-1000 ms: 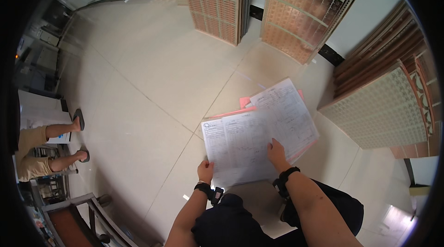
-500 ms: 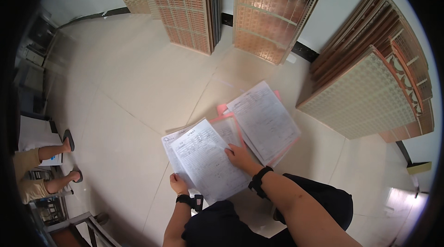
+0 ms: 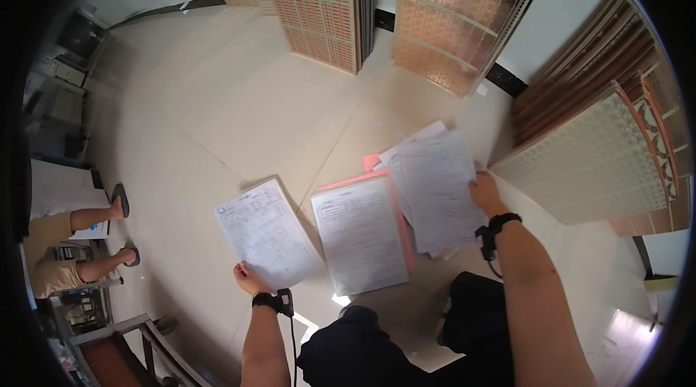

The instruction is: Sorting metal PCB panels and associated paper documents on the floor of a fabrication facility.

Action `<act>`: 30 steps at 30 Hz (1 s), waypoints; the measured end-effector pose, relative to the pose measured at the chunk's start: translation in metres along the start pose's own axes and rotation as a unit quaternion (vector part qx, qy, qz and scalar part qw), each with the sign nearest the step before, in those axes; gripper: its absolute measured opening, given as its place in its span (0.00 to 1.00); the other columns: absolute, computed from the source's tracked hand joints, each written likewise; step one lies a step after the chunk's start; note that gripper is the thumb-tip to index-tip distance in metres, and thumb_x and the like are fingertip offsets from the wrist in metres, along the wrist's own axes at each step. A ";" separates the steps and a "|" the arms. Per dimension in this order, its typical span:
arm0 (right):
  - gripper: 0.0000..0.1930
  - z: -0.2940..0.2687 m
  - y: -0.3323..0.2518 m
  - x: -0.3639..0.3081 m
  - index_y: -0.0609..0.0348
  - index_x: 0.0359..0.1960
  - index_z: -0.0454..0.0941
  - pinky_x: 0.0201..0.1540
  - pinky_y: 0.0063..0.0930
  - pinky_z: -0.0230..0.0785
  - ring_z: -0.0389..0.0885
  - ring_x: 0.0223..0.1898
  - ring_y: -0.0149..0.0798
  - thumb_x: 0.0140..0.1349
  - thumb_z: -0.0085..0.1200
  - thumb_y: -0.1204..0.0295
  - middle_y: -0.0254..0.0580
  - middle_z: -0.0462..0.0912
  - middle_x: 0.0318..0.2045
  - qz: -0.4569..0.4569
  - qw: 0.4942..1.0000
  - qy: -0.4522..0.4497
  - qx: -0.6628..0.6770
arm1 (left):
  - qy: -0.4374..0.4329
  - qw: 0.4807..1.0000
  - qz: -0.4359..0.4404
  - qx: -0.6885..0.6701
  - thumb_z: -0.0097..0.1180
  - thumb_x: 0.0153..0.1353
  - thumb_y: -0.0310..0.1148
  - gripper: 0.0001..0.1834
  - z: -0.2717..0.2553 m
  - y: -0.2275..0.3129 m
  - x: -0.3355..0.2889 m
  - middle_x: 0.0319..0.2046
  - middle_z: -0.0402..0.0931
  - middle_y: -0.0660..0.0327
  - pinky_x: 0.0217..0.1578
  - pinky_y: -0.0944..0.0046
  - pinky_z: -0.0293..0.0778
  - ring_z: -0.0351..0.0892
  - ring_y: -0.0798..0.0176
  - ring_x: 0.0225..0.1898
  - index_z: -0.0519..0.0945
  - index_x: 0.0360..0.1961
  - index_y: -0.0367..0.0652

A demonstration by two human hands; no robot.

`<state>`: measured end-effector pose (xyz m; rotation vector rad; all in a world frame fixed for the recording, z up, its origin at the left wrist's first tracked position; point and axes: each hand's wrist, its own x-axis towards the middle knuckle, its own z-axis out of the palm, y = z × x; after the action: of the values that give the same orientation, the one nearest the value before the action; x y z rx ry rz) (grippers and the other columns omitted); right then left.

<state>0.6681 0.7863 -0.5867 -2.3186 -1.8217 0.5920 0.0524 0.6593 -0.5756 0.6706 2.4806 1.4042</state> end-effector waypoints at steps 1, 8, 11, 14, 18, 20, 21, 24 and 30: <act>0.20 -0.011 -0.003 0.005 0.70 0.43 0.72 0.51 0.41 0.61 0.69 0.48 0.59 0.55 0.48 0.65 0.63 0.71 0.45 0.001 0.999 -0.047 0.009 | 0.004 1.000 -0.005 0.008 0.45 0.63 0.32 0.10 -0.005 -0.007 0.011 0.25 0.68 0.64 0.33 0.69 0.65 0.63 0.70 0.28 0.72 0.32 0.35; 0.20 0.003 0.058 0.011 0.69 0.43 0.72 0.52 0.41 0.61 0.68 0.50 0.58 0.55 0.46 0.64 0.64 0.70 0.47 0.027 0.995 -0.094 0.003 | -0.001 0.978 0.043 0.203 0.52 0.52 0.24 0.21 0.022 -0.029 0.024 0.37 0.71 0.53 0.38 0.59 0.71 0.72 0.57 0.36 0.69 0.50 0.38; 0.19 0.018 0.019 0.002 0.68 0.42 0.73 0.52 0.41 0.62 0.69 0.48 0.58 0.55 0.45 0.65 0.63 0.71 0.45 0.056 0.984 -0.153 -0.070 | -0.072 0.981 0.114 0.140 0.51 0.53 0.22 0.19 0.029 -0.026 0.008 0.39 0.72 0.54 0.40 0.62 0.70 0.72 0.59 0.39 0.71 0.48 0.38; 0.16 0.015 0.044 -0.007 0.69 0.38 0.73 0.48 0.44 0.62 0.71 0.43 0.59 0.55 0.47 0.66 0.62 0.73 0.39 0.035 0.993 -0.083 -0.073 | -0.240 0.966 0.093 0.001 0.50 0.55 0.23 0.13 0.079 0.009 -0.053 0.40 0.74 0.57 0.39 0.65 0.71 0.73 0.62 0.40 0.75 0.44 0.39; 0.15 -0.019 -0.003 -0.017 0.69 0.35 0.74 0.46 0.43 0.63 0.71 0.42 0.58 0.55 0.47 0.66 0.62 0.73 0.38 0.033 0.996 -0.076 -0.044 | -0.455 0.887 0.078 -0.011 0.47 0.59 0.27 0.11 0.106 0.060 -0.113 0.36 0.76 0.62 0.38 0.69 0.70 0.75 0.68 0.37 0.75 0.43 0.41; 0.14 -0.046 -0.032 -0.023 0.67 0.37 0.75 0.46 0.43 0.63 0.72 0.43 0.58 0.55 0.47 0.68 0.62 0.74 0.37 0.043 0.992 -0.115 0.027 | -0.547 0.835 0.036 -0.046 0.46 0.59 0.26 0.11 0.122 0.069 -0.134 0.35 0.76 0.61 0.38 0.69 0.70 0.75 0.68 0.37 0.74 0.43 0.40; 0.14 -0.052 -0.032 -0.024 0.67 0.37 0.75 0.46 0.43 0.63 0.72 0.43 0.58 0.55 0.47 0.68 0.62 0.74 0.37 0.048 0.993 -0.110 0.021 | -0.553 0.831 0.035 -0.053 0.46 0.59 0.26 0.11 0.131 0.072 -0.145 0.35 0.76 0.61 0.38 0.69 0.70 0.75 0.68 0.37 0.74 0.43 0.40; 0.13 -0.069 -0.037 -0.029 0.67 0.36 0.75 0.44 0.42 0.65 0.73 0.40 0.60 0.55 0.48 0.70 0.61 0.76 0.36 0.046 0.994 -0.095 0.028 | -0.623 0.779 -0.004 -0.074 0.45 0.59 0.26 0.12 0.148 0.077 -0.173 0.34 0.76 0.60 0.38 0.69 0.70 0.75 0.69 0.36 0.74 0.44 0.39; 0.12 -0.121 -0.069 -0.038 0.68 0.37 0.75 0.40 0.31 0.68 0.77 0.31 0.43 0.58 0.47 0.70 0.50 0.80 0.31 0.054 0.975 -0.172 0.126 | -0.744 0.668 -0.008 -0.030 0.46 0.61 0.31 0.14 0.154 0.084 -0.205 0.39 0.74 0.59 0.41 0.69 0.71 0.74 0.67 0.39 0.71 0.47 0.38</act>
<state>0.6450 0.7845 -0.4443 -2.2597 -1.6303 1.2324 0.3168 0.7132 -0.5921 1.1032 1.0450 0.3859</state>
